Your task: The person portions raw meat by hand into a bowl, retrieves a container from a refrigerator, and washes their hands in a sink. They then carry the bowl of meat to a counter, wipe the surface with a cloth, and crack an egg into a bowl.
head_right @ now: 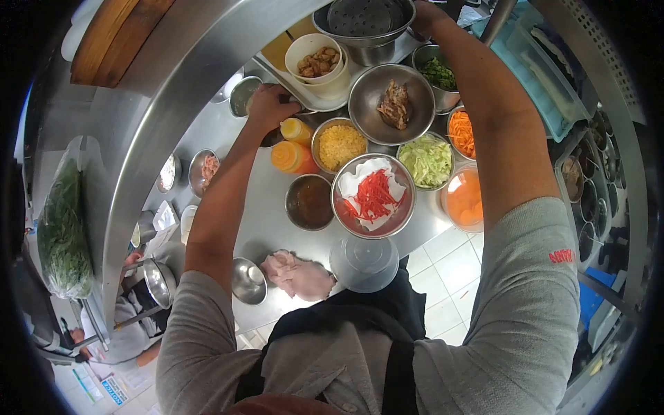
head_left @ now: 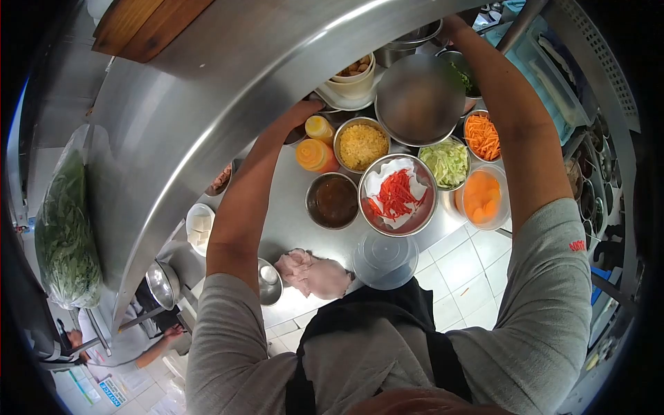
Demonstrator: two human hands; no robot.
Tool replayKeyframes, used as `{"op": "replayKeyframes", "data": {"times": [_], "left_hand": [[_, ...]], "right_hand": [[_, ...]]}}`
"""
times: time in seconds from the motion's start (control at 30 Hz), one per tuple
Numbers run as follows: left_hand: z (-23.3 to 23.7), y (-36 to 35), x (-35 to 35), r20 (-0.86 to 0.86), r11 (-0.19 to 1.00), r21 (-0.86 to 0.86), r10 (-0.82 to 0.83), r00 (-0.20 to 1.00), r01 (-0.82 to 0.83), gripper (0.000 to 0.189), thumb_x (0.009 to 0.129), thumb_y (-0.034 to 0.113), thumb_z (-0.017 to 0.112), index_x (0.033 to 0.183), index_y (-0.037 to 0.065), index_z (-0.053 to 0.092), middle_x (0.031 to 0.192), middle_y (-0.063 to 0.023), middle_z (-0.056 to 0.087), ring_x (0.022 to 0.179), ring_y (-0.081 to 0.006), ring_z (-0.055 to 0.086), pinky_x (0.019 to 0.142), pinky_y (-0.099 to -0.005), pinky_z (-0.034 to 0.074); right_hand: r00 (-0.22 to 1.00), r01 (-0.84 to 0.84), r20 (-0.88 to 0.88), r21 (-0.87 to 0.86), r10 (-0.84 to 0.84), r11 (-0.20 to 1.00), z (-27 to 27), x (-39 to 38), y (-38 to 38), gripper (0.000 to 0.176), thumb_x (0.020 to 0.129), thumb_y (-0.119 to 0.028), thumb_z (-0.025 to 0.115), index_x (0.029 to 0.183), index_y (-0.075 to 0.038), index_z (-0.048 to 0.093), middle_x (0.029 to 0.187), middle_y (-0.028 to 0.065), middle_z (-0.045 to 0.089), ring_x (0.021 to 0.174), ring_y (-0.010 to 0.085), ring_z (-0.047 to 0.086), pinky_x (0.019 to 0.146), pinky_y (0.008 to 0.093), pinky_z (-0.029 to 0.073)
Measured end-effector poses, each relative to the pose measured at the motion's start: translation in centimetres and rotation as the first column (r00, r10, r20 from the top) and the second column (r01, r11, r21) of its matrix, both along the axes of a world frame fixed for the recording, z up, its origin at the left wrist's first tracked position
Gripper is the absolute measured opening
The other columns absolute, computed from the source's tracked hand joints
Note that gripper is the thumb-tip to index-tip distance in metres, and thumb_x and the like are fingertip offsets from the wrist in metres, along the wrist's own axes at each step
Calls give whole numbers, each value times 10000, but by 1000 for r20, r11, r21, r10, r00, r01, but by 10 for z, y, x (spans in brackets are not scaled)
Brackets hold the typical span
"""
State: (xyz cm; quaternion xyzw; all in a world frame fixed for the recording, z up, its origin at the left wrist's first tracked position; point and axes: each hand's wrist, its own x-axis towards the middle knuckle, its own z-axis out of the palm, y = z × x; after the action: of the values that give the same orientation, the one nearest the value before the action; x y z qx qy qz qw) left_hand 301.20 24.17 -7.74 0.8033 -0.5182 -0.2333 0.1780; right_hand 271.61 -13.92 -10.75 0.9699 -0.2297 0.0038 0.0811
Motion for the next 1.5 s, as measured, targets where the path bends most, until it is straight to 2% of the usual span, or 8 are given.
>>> {"op": "replayKeyframes", "data": {"times": [0.3, 0.37, 0.57, 0.8, 0.87, 1.27, 1.43, 1.5], "left_hand": [[12, -6, -7, 152, 992, 91, -101, 983, 87, 562, 648, 469, 822, 1041, 70, 782, 1181, -194, 672, 1222, -375, 554, 1038, -444, 473], [5, 0, -4, -114, 991, -99, -97, 989, 86, 528, 663, 463, 818, 984, 46, 778, 1024, -175, 727, 1072, -347, 634, 959, -411, 509], [-17, 16, 23, -59, 956, -292, -21, 998, 3, 477, 736, 343, 809, 1032, -23, 732, 906, -127, 732, 751, -233, 676, 760, -324, 533], [-55, 21, 82, -182, 892, -449, -143, 973, 47, 466, 839, 317, 755, 1165, -6, 674, 1002, -89, 714, 882, -215, 702, 797, -334, 531], [3, 33, 32, -667, 910, -54, 273, 693, -410, 507, 870, 339, 719, 1249, 17, 618, 1109, -108, 684, 966, -225, 700, 860, -330, 520], [19, 24, -6, -851, 913, 81, 272, 449, -399, 550, 896, 397, 666, 1276, 12, 566, 1112, -168, 659, 1061, -281, 672, 937, -335, 505], [37, 53, 19, -905, 889, 29, 218, 366, -457, 508, 928, 350, 653, 1292, 7, 564, 1213, -194, 647, 1074, -298, 676, 930, -334, 523], [51, 80, 29, -913, 897, -33, 153, 378, -441, 542, 939, 358, 631, 1336, 4, 527, 1294, -192, 649, 1088, -281, 676, 932, -306, 506]], "right_hand": [[1000, -5, 8, 7, 5, 1000, 3, -2, 3, 314, 916, -243, 612, 1187, -104, 688, 1154, 167, 717, 1040, 351, 691, 877, 412, 565], [1000, 1, 10, 13, -1, 1000, 2, -4, 3, 313, 916, -244, 612, 1185, -102, 689, 1151, 168, 717, 1037, 353, 692, 875, 414, 565], [1000, 8, 15, 17, -8, 1000, 2, -2, 1, 312, 916, -247, 612, 1179, -99, 691, 1142, 172, 719, 1029, 358, 693, 870, 419, 565], [1000, 7, 19, 34, -8, 999, 3, -4, 6, 310, 916, -250, 612, 1172, -95, 693, 1130, 177, 722, 1019, 365, 695, 865, 424, 566], [1000, 7, 16, 39, -8, 999, 3, -3, 8, 310, 916, -251, 612, 1170, -94, 694, 1127, 178, 722, 1016, 367, 696, 863, 426, 566], [997, -35, -69, 30, 37, 999, 6, -18, 38, 308, 915, -256, 612, 1159, -88, 697, 1109, 186, 726, 1001, 378, 699, 855, 435, 568], [851, 525, -149, 277, -504, 805, 25, -3, 63, 249, 869, -170, 726, 1051, -4, 761, 1112, 186, 723, 996, 319, 673, 845, 431, 513], [863, 503, -71, 211, -500, 838, 16, -12, 53, 259, 845, -217, 715, 1025, -37, 766, 1089, 188, 728, 993, 335, 690, 836, 431, 536]]}}
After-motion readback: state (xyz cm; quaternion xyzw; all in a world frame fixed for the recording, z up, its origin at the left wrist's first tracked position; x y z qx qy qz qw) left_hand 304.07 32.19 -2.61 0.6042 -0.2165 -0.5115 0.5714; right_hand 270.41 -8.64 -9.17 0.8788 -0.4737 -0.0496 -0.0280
